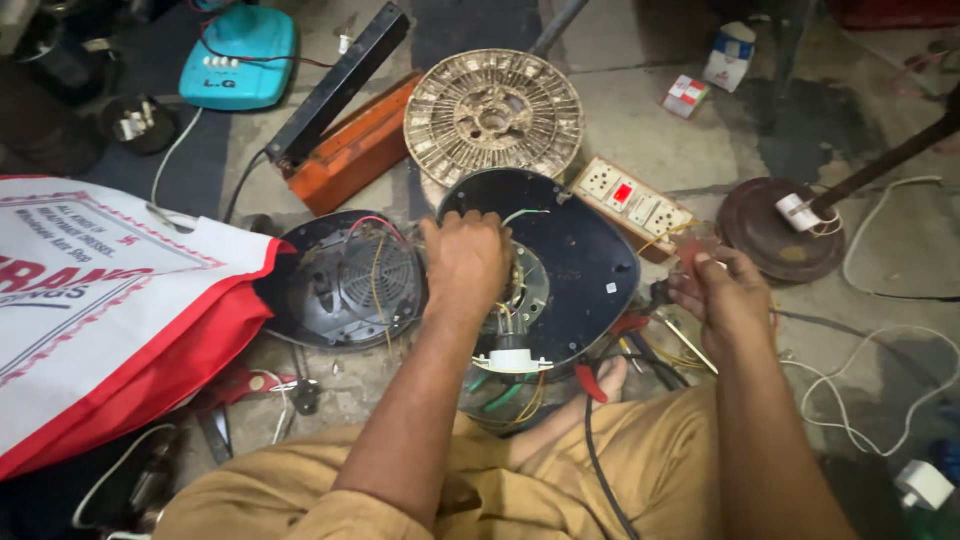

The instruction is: The person sits on the floor and repairs a disassembled fan motor. They use pliers to strip and twist wires, connect them to the motor, and test the assembly by plugging it into a power strip. The person repeatedly adjusts the wiring and tests the motor's operation.

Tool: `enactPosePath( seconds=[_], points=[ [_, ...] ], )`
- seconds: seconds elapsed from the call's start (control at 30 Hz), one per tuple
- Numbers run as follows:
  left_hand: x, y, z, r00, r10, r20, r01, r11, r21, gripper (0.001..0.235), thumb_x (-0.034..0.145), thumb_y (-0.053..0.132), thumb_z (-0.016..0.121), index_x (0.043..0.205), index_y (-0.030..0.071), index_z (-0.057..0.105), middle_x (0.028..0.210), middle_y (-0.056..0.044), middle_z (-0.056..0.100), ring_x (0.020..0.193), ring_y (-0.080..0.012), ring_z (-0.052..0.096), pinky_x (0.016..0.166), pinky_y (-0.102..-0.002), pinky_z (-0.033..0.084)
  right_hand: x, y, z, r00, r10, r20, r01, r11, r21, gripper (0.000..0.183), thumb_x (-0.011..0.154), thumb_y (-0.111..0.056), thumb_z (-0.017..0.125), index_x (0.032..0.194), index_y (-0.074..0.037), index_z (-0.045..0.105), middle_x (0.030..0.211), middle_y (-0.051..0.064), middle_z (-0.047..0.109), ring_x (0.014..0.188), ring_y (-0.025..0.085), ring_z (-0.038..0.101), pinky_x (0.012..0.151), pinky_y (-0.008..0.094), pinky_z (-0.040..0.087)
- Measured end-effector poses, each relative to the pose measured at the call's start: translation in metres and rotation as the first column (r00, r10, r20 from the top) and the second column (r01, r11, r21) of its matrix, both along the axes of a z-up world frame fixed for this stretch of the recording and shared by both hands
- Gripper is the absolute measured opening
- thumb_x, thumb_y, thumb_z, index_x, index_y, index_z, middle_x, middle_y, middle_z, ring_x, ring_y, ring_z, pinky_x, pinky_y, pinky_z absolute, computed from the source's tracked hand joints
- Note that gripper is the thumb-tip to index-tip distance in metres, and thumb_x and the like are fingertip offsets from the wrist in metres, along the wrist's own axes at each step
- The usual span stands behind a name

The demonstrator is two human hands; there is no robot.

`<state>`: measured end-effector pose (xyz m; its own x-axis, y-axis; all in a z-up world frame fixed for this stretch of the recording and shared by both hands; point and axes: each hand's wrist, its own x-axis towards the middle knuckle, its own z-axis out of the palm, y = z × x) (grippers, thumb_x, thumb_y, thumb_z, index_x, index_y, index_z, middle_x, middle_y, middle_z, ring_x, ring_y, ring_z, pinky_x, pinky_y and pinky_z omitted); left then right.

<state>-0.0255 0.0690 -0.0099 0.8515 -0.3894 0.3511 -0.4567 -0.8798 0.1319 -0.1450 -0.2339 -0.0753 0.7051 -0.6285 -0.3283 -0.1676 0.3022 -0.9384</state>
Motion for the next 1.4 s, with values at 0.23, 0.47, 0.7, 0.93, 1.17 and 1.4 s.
enactPosePath(
  seconds=[0.23,0.47,0.7,0.93,1.17,1.4],
  points=[
    [0.006,-0.002,0.006,0.999,-0.003,-0.053,0.005,1.000,0.026,0.024,0.094,0.033,0.064,0.096,0.011,0.073,0.093,-0.009,0.072,0.092,-0.0305,0.067,0.088,-0.055,0.041,0.011,0.004,0.005,0.973,0.129,0.192,-0.123,0.992,-0.041,0.052,0.093,0.002,0.062,0.143,-0.008,0.053,0.092,0.010,0.067,0.071,0.016,0.067,0.064,0.031,0.057],
    [-0.002,0.000,0.028,0.983,-0.170,0.068,0.182,0.946,-0.268,0.037,0.091,0.033,0.068,0.118,0.008,0.067,0.104,-0.011,0.069,0.102,-0.0312,0.064,0.108,-0.059,0.037,0.024,0.037,0.032,0.882,0.400,0.249,-0.351,0.910,-0.221,0.061,0.091,0.002,0.063,0.150,-0.003,0.048,0.109,0.007,0.069,0.085,0.012,0.065,0.067,0.025,0.054],
    [-0.011,0.008,0.033,0.794,-0.599,-0.103,0.457,0.701,-0.548,0.049,0.100,0.025,0.064,0.143,0.004,0.057,0.119,-0.015,0.070,0.107,-0.0361,0.065,0.098,-0.046,0.044,0.060,0.092,0.053,0.696,0.700,0.162,-0.637,0.705,-0.312,0.051,0.083,0.003,0.061,0.132,-0.002,0.048,0.102,0.006,0.069,0.092,0.012,0.069,0.074,0.025,0.056],
    [0.007,0.005,0.014,0.700,-0.627,-0.342,0.066,0.533,-0.844,0.031,0.080,0.017,0.084,0.105,0.004,0.070,0.093,-0.007,0.074,0.082,-0.0122,0.067,0.073,-0.030,0.056,0.077,0.097,0.062,0.676,0.726,0.124,-0.669,0.676,-0.310,0.041,0.092,-0.010,0.068,0.129,-0.003,0.051,0.097,0.006,0.070,0.085,0.011,0.067,0.068,0.026,0.057],
    [0.018,0.013,-0.003,0.667,-0.621,-0.412,-0.060,0.506,-0.860,0.016,0.087,0.014,0.080,0.094,0.004,0.070,0.080,0.001,0.072,0.074,-0.0035,0.063,0.065,-0.024,0.054,0.083,0.106,0.048,0.666,0.746,-0.016,-0.719,0.636,-0.280,0.020,0.097,-0.022,0.068,0.103,-0.003,0.072,0.083,0.002,0.071,0.063,0.007,0.059,0.057,0.022,0.050],
    [0.018,0.010,-0.008,0.719,-0.640,-0.272,-0.006,0.386,-0.923,0.014,0.090,0.012,0.079,0.090,0.004,0.067,0.079,0.001,0.067,0.073,-0.0039,0.057,0.064,-0.024,0.049,0.081,0.120,0.049,0.752,0.642,0.151,-0.654,0.755,0.047,0.019,0.096,-0.023,0.069,0.102,-0.005,0.072,0.081,0.002,0.072,0.056,0.005,0.056,0.052,0.020,0.044]
  ],
)
